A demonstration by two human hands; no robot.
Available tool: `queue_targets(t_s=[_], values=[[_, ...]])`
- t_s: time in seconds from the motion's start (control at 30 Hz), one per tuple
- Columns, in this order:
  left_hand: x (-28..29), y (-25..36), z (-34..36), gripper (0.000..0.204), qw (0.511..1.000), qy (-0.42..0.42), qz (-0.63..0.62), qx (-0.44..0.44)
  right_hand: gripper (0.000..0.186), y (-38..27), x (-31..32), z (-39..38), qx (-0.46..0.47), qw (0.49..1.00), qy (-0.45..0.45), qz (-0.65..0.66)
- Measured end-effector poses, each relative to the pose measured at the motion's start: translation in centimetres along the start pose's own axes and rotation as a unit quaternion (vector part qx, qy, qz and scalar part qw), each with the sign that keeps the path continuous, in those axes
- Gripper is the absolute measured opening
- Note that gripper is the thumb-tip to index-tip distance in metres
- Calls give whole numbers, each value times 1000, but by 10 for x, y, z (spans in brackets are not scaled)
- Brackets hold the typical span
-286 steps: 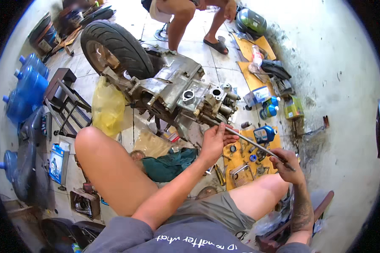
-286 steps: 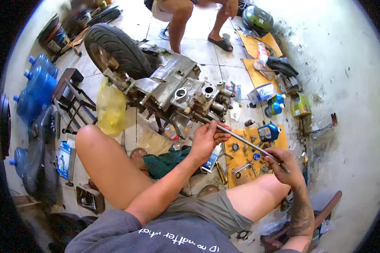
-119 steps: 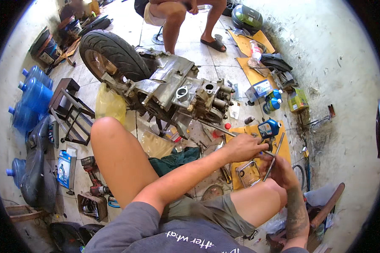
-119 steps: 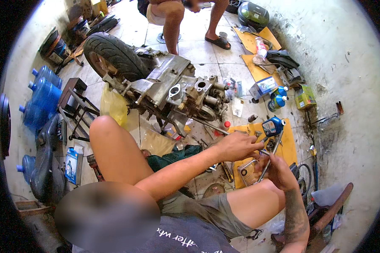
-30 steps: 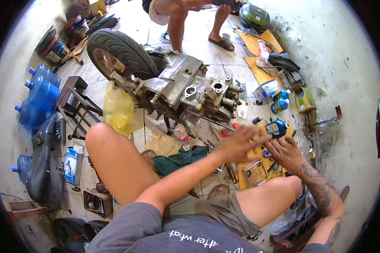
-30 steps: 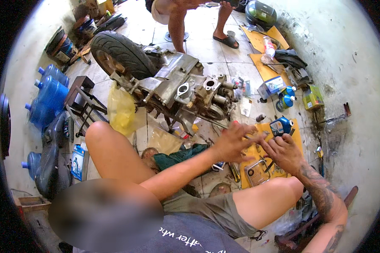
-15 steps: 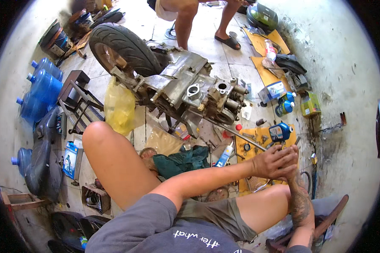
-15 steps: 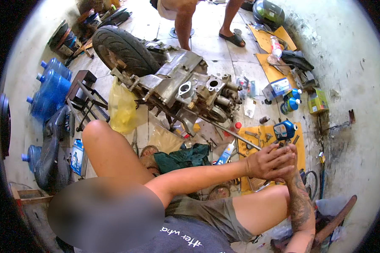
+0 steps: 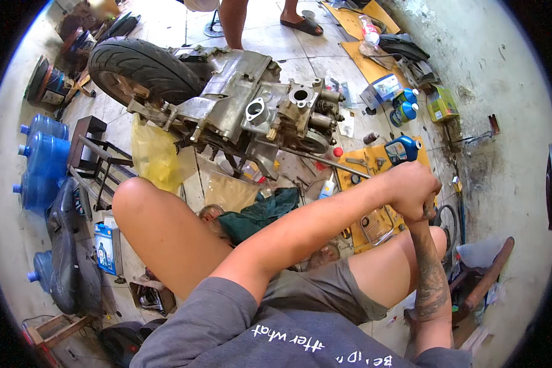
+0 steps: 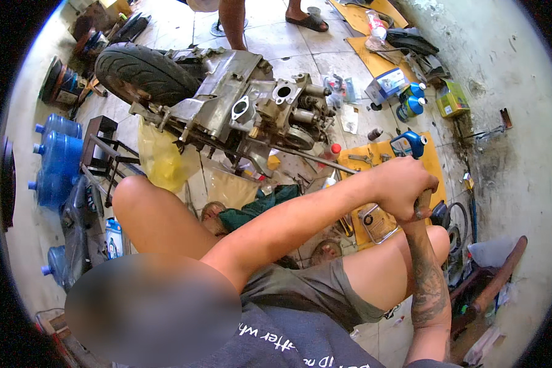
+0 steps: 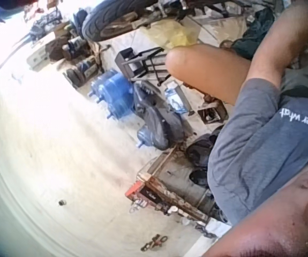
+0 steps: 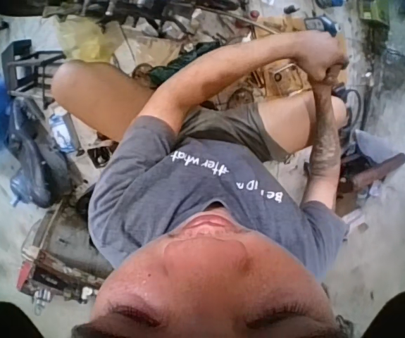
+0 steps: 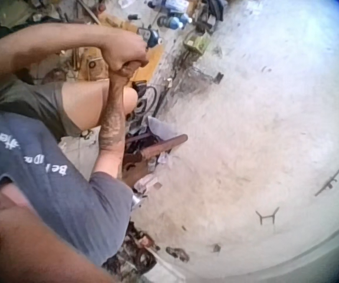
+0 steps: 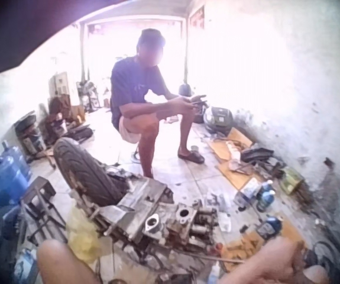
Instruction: Repairing a motorcycle engine by cleaning parts and assembling components.
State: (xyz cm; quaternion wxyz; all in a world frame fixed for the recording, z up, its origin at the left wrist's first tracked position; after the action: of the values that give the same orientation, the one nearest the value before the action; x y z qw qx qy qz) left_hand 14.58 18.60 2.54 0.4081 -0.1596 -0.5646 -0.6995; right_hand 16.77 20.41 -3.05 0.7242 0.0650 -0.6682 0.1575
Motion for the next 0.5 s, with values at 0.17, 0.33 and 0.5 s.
queue_targets(t_s=[0.17,0.33,0.5], values=[[2,-7,-1,44,998,-3,-53,14,26,29,-2,-41,-43,997,-2,62],[4,-1,-2,42,998,35,-45,12,26,53,8,-99,-91,990,-2,112],[1,-6,-6,40,997,69,-30,21,26,48,-6,-47,-133,975,6,177]])
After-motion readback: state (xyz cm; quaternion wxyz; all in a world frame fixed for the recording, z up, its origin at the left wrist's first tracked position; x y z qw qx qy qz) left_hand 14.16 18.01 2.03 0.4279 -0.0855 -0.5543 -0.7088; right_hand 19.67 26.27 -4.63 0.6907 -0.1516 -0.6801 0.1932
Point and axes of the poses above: each hand's wrist, its own z-axis towards the middle knuckle, its own x-axis out of the back of the hand, y = z × x, the point moved 6 cm from there along z, towards the middle knuckle, and after that the axes turned 5 degrees about z, right-handed, at the moved point
